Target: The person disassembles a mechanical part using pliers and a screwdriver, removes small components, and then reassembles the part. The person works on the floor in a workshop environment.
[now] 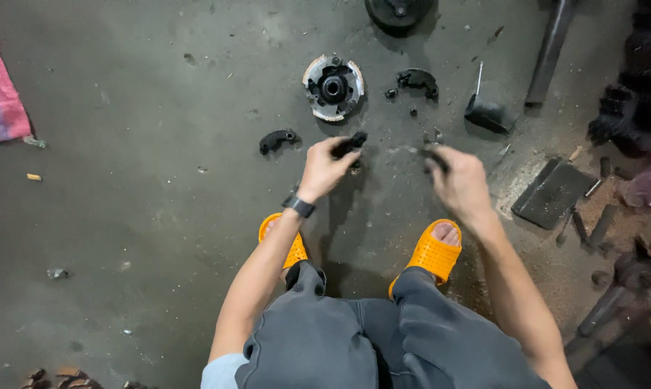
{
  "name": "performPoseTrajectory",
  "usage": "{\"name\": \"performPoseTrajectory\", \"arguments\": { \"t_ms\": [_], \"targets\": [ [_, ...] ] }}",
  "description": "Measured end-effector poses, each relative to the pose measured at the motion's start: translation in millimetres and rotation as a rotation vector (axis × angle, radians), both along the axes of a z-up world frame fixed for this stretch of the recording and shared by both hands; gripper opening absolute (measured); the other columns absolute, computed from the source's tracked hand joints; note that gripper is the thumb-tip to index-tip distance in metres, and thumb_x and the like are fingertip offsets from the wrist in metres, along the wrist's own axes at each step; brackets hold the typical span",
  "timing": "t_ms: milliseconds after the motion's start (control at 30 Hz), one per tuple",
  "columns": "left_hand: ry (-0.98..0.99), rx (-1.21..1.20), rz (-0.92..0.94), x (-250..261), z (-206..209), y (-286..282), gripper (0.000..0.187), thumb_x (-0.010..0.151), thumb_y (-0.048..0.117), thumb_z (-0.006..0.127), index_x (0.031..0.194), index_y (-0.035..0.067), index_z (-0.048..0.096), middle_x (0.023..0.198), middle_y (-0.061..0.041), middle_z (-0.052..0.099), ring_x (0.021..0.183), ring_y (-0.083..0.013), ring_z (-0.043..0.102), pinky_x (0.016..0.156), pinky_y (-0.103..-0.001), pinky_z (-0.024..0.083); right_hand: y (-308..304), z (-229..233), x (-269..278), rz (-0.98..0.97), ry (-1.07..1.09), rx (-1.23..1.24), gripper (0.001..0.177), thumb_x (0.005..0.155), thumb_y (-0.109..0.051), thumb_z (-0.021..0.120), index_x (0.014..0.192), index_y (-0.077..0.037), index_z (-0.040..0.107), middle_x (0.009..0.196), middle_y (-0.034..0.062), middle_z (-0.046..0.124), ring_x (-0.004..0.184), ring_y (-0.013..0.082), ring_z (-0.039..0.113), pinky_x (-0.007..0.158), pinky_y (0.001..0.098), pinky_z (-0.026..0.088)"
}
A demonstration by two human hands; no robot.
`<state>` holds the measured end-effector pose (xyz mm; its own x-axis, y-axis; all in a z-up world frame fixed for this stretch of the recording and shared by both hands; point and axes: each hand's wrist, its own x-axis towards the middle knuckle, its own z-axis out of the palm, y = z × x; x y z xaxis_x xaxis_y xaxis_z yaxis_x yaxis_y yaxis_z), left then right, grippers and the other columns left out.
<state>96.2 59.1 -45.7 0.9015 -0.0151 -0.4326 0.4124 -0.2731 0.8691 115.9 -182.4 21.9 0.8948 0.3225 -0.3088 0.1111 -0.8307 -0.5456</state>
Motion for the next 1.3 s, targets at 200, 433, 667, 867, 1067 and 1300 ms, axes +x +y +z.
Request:
{"name": "performPoseTrajectory", "arguments": {
  "t_ms": [200,433,667,867,1067,1300],
  "targets": [
    [0.198,-0.741,0.386,-15,-2,-2,0.019,0.078,-0.002,0.067,0.097,-0.003,0.065,0.086,-0.017,0.067,0.082,-0.0189,0.063,0.070,-0.036,0.056,32,38,-2,0.050,-0.141,0.278,0.007,0.086,-0.005,0.060,0.091,-0.005,0.064,0.065,0.0050,0.055,0.057,0.0199,0.058,0.053,0.0285,0.046],
    [0.190,-0.701,0.313,-13,5,-7,0.015,0.079,-0.001,0.068,0.094,-0.001,0.067,0.084,-0.011,0.068,0.079,-0.0137,0.061,0.069,-0.032,0.056,43,32,3,0.148,-0.239,0.121,0.006,0.084,-0.007,0.060,0.087,-0.006,0.065,0.061,0.0016,0.052,0.052,0.0166,0.056,0.045,0.0257,0.044],
    [0.008,-0.435,0.206,-12,26,-19,0.019,0.077,-0.006,0.064,0.093,0.003,0.069,0.085,-0.013,0.069,0.085,-0.0152,0.061,0.071,-0.034,0.054,45,18,-4,0.283,-0.261,-0.136,0.009,0.086,-0.013,0.053,0.083,-0.012,0.062,0.062,-0.0004,0.051,0.054,0.0149,0.055,0.045,0.0246,0.044],
    [0.149,-0.385,0.289,-18,20,-23,0.010,0.079,0.012,0.072,0.084,0.004,0.070,0.074,-0.010,0.067,0.074,-0.0099,0.057,0.065,-0.030,0.053,41,-1,-10,0.369,-0.249,-0.156,0.006,0.080,-0.012,0.053,0.078,-0.012,0.058,0.060,0.0002,0.049,0.055,0.0177,0.057,0.044,0.0277,0.044],
    [0.236,-0.333,0.283,-41,-34,-18,0.015,0.083,0.020,0.069,0.075,0.007,0.071,0.065,-0.007,0.066,0.069,-0.0074,0.055,0.059,-0.030,0.052,34,-19,-15,0.363,-0.238,-0.026,0.007,0.078,-0.010,0.055,0.072,-0.010,0.053,0.057,0.0023,0.046,0.053,0.0218,0.057,0.043,0.0303,0.044],
    [0.369,-0.427,0.260,-37,-22,-17,0.024,0.081,0.020,0.069,0.064,0.004,0.063,0.058,-0.001,0.052,0.057,-0.0073,0.049,0.053,-0.025,0.051,37,-5,-13,0.279,-0.141,0.213,0.009,0.076,-0.005,0.058,0.069,-0.008,0.053,0.055,0.0050,0.048,0.051,0.0261,0.057,0.043,0.0314,0.044]
  ]
}}
